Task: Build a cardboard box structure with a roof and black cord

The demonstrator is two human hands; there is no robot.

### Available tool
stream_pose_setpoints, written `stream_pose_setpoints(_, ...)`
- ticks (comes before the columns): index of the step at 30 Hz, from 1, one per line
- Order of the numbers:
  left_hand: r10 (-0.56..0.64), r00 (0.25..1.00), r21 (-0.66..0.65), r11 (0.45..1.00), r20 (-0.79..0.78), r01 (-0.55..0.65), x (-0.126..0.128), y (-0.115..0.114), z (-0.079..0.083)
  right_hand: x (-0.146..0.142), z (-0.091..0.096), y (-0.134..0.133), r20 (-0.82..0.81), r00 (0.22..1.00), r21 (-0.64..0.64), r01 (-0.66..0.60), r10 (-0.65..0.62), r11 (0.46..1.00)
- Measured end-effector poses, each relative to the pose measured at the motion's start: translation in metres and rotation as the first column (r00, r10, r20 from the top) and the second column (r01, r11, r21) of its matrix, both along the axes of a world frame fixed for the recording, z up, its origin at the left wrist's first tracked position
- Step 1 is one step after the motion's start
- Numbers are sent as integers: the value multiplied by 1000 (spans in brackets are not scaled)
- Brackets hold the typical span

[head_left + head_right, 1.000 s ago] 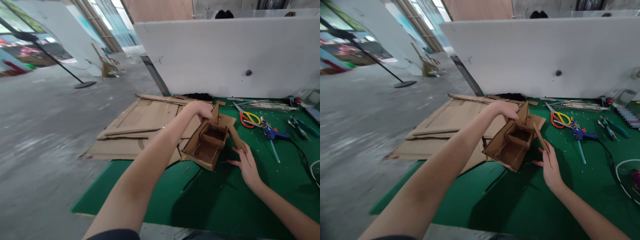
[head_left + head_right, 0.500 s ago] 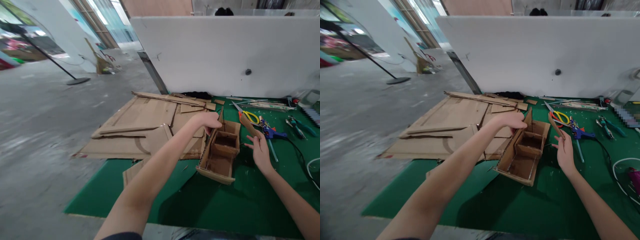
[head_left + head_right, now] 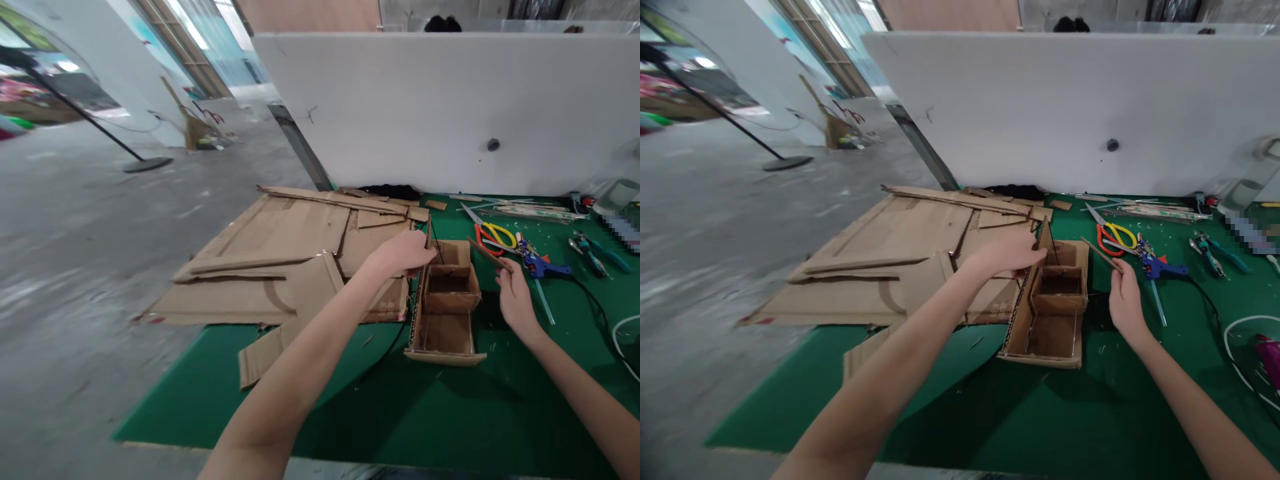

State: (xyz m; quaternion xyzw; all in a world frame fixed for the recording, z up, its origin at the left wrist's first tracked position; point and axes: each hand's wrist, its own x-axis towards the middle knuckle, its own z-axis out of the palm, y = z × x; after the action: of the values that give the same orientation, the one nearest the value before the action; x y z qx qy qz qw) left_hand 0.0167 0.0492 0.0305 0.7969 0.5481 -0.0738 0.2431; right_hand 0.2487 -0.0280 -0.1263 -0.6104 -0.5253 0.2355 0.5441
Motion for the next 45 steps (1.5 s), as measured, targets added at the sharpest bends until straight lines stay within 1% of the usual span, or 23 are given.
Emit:
stream_pose_setpoints(2, 7, 1000, 19, 1000, 8, -7, -2, 0, -1, 12, -1, -3, 97, 995, 0, 37, -37, 999)
stream_pose_setpoints(5, -1, 1000, 59, 998, -7, 1, -5, 0, -3, 22, -1, -2, 134, 990, 1, 54, -53, 999)
stream_pose_setpoints(7, -18, 1000, 101, 995, -16, 19, -9, 0, -4, 23, 1, -1, 162, 986, 11, 45, -47, 999)
stream_pose_setpoints(9, -27, 1000, 149, 989, -12, 28, -14, -1, -4, 19, 6, -4, 200, 978, 57, 50, -60, 997)
stream_pose_setpoints(10, -28, 1000, 172, 985, -9, 29, -16, -2, -3, 15, 9, -6, 194, 979, 88, 53, -70, 995)
stream_pose_setpoints(11, -29, 1000, 198, 980, -12, 31, -19, -4, -2, 11, 13, -9, 157, 985, 113, 53, -70, 992)
stream_pose_setpoints(13, -27, 999, 256, 966, -25, 33, -22, -9, 4, 1, 20, -15, -17, 999, 106, 36, -34, 994)
stream_pose_setpoints(14, -22, 999, 275, 961, -33, 31, -24, -12, 8, -5, 23, -19, -130, 992, 67, 19, -10, 998)
stream_pose_setpoints(16, -7, 1000, 296, 955, -25, 14, -26, -18, 17, -15, 25, -24, -317, 948, -32, -22, 11, 999)
stream_pose_setpoints(18, -12, 1000, 298, 955, 14, 8, -27, -23, 24, -23, 23, -26, -401, 916, -103, -71, 24, 992)
stream_pose_setpoints(21, -23, 997, 308, 951, 71, 0, -26, -26, 28, -29, 16, -21, -435, 899, -150, -136, 59, 979)
stream_pose_setpoints(24, -7, 998, 335, 942, 64, -15, -21, -25, 25, -27, 9, -9, -415, 905, -164, -172, 91, 971)
stream_pose_setpoints(27, -3, 1000, 378, 926, 24, -7, -15, -24, 20, -18, 5, 2, -349, 931, -155, -168, 105, 973)
stream_pose_setpoints(32, -85, 996, 346, 934, -8, 82, -12, -23, 12, 2, 3, 4, -229, 972, -164, -90, 51, 982)
stream_pose_setpoints(35, -99, 995, 310, 945, -33, 105, -13, -20, 6, 14, 1, 3, -168, 986, -157, -13, -13, 988)
stream_pose_setpoints(37, -108, 994, 288, 951, -32, 112, -15, -18, 2, 19, -1, 4, -132, 991, -122, 22, -38, 992)
stream_pose_setpoints(40, -121, 993, 274, 954, -12, 119, -15, -14, -3, 22, -4, 8, -96, 994, -43, 40, -44, 998)
stream_pose_setpoints(42, -134, 991, 264, 955, -9, 132, -14, -15, -4, 21, -4, 10, -107, 993, -4, 39, -39, 999)
stream_pose_setpoints(45, -178, 984, 265, 948, -12, 175, -12, -21, -1, 16, -3, 12, -134, 990, 32, 39, -35, 999)
